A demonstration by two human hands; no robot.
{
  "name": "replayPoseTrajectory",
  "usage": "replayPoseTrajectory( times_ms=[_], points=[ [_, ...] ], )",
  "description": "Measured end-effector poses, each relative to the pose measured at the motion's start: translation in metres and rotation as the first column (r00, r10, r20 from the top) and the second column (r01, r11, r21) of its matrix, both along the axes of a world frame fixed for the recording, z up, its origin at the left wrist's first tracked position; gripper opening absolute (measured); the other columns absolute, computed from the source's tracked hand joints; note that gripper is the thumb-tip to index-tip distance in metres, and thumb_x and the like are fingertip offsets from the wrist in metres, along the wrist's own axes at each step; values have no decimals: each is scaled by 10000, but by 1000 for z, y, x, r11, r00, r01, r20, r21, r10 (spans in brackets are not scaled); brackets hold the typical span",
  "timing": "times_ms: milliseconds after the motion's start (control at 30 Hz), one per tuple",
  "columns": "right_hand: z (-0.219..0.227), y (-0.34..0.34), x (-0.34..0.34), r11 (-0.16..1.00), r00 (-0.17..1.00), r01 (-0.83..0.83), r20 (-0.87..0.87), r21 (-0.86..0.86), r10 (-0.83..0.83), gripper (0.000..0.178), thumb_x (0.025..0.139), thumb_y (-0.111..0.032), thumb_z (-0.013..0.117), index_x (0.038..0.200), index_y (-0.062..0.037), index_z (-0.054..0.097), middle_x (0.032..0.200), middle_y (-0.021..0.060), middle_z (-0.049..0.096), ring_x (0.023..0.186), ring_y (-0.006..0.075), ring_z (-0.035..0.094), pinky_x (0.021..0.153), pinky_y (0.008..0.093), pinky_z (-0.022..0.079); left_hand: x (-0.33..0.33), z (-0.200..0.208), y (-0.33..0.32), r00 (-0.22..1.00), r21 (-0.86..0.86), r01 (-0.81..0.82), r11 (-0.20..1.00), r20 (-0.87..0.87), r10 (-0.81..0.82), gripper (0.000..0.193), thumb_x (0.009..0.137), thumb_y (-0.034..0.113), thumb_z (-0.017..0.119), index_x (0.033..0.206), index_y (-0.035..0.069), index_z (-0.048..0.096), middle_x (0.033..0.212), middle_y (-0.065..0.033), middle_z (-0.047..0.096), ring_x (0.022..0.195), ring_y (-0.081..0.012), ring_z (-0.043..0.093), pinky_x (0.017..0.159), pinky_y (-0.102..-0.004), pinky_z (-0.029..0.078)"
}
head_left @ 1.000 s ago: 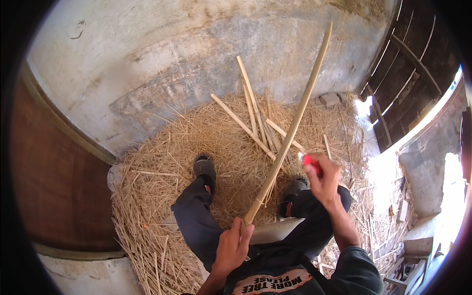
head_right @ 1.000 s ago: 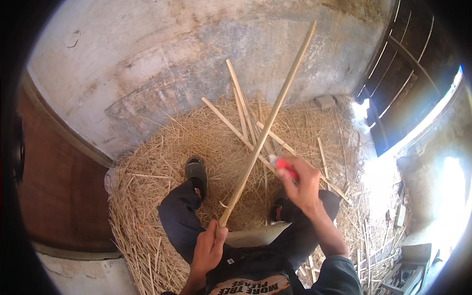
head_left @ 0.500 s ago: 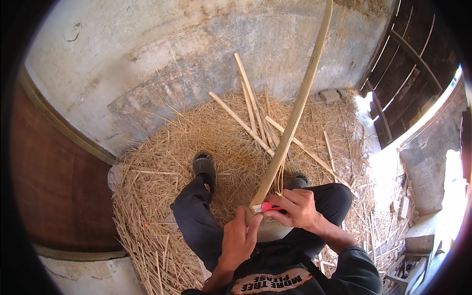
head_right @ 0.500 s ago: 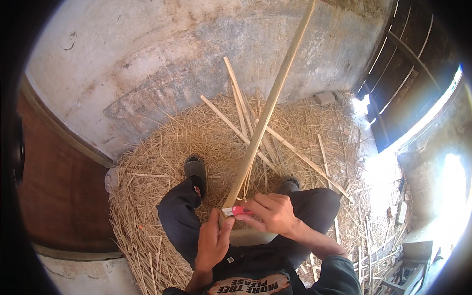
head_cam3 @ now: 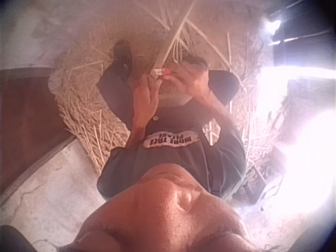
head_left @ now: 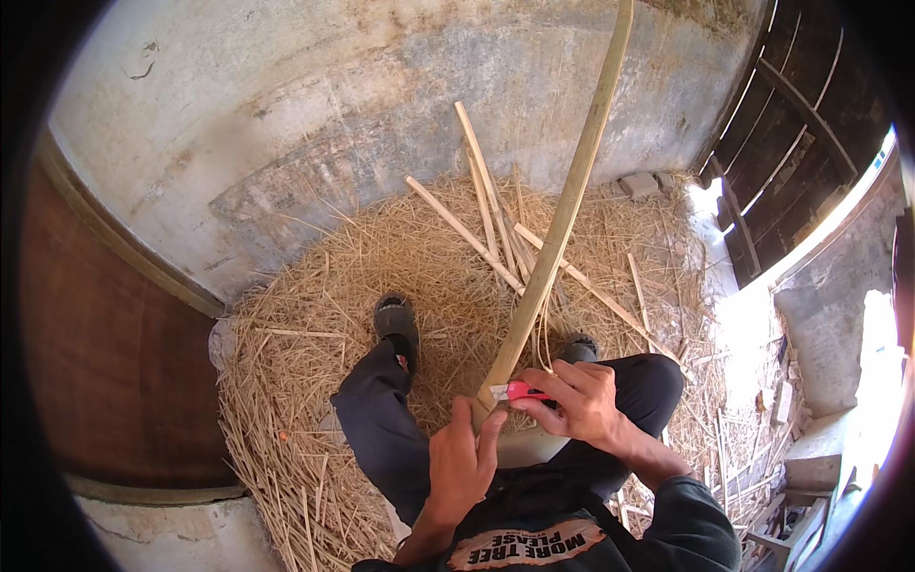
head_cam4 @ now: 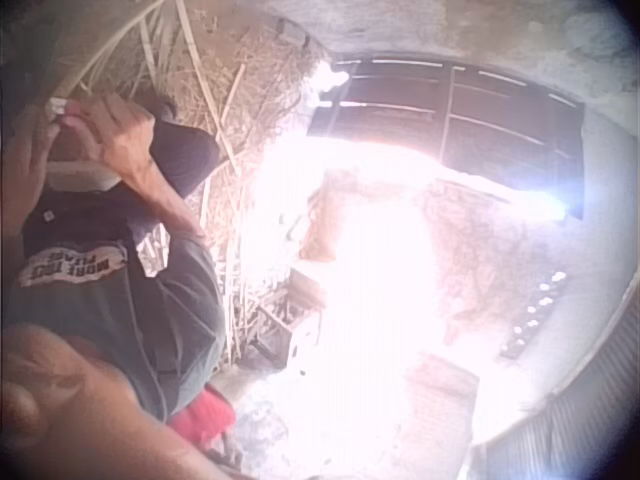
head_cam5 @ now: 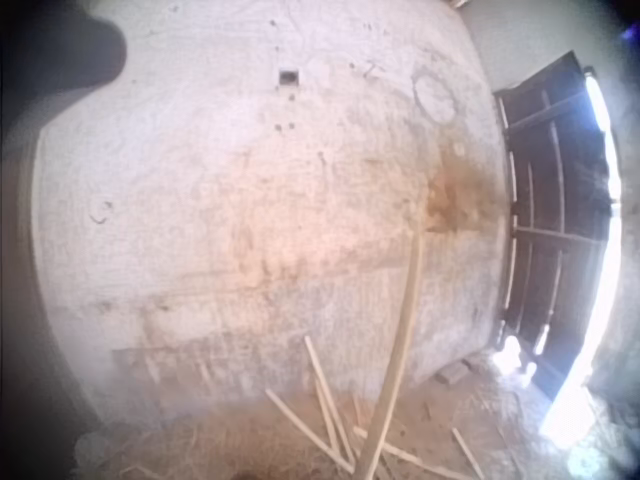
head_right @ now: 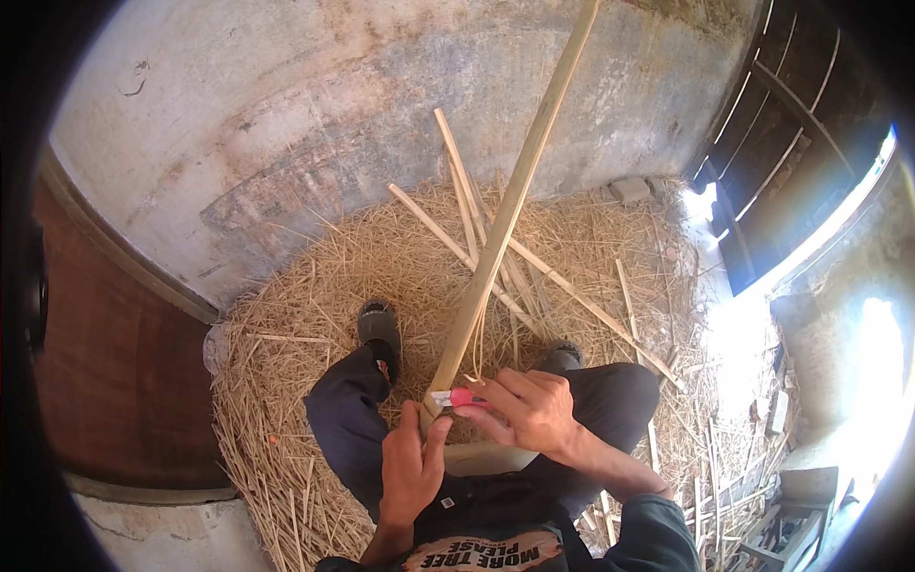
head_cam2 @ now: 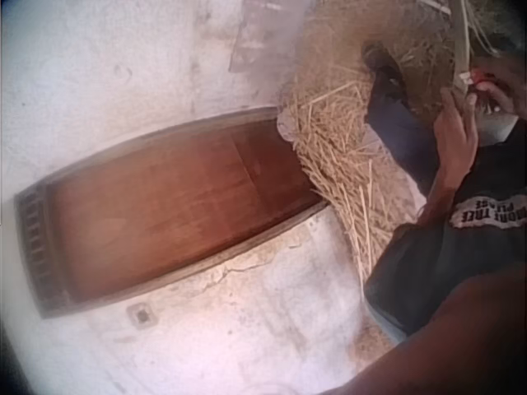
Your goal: The person sits on a straw-covered floor and uses a red utility knife to shave thin strips of wood from long bamboo poles. They hold the pole with one hand and scrape the blade along the length of the pole with the other, repeating the motion to smooth the surface.
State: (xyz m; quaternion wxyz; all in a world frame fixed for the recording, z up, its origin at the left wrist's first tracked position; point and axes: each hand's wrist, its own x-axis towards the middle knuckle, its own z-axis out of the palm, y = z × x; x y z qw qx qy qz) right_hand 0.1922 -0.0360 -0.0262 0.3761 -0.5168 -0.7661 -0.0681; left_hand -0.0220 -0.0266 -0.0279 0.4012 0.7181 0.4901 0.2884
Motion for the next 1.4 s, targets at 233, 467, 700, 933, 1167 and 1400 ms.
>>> replayPoseTrajectory(
  times_ms=[233,467,700,933,1167,1400],
  points=[
    [-3,6,6,1000,1000,-3,19,19,2,327,823,-388,903,993,-132,790,688,-23,577,527,154,598,491,307,466,-2,0,0,1000,-36,1,999,-20,-2,340,1108,324,612,1077,-3,526,679,-248,650,653,-473,691,582,-541,500],
    [5,7,2,1000,999,15,39,26,-16,328,837,-404,890,991,-134,784,689,-27,569,519,147,585,486,311,458,-8,-5,-3,1000,-47,-13,999,-16,13,327,1104,305,613,1069,-5,517,660,-250,632,636,-484,671,574,-551,490],
    [3,10,3,1000,999,8,46,28,-9,319,843,-395,892,994,-135,784,698,-25,578,516,155,591,484,317,466,-9,-7,-1,999,-16,-1,1000,-45,0,317,1106,302,608,1048,4,516,664,-243,634,639,-481,674,574,-547,496],
    [-6,32,47,895,874,441,-261,68,-410,221,981,-276,802,1003,-56,819,747,127,727,560,276,658,537,390,517,-18,-22,-16,994,-73,57,996,-84,-64,369,1113,361,584,1042,5,515,662,-236,646,648,-473,687,583,-556,505],
    [2,38,97,846,788,501,-308,-182,-533,237,1022,-263,746,1104,-45,782,753,135,710,590,215,651,584,356,481,-37,-38,-28,992,-174,93,980,-68,-106,378,1111,352,590,990,-2,534,654,-189,596,603,-367,660,566,-454,451],
    [-20,18,56,958,877,226,-393,-176,-278,191,988,-162,760,1139,-45,755,880,125,774,692,227,731,633,351,572,-25,-10,-7,997,-142,9,990,80,2,357,1122,343,574,1037,-4,565,658,-126,570,572,-232,592,561,-393,423]
  ],
)
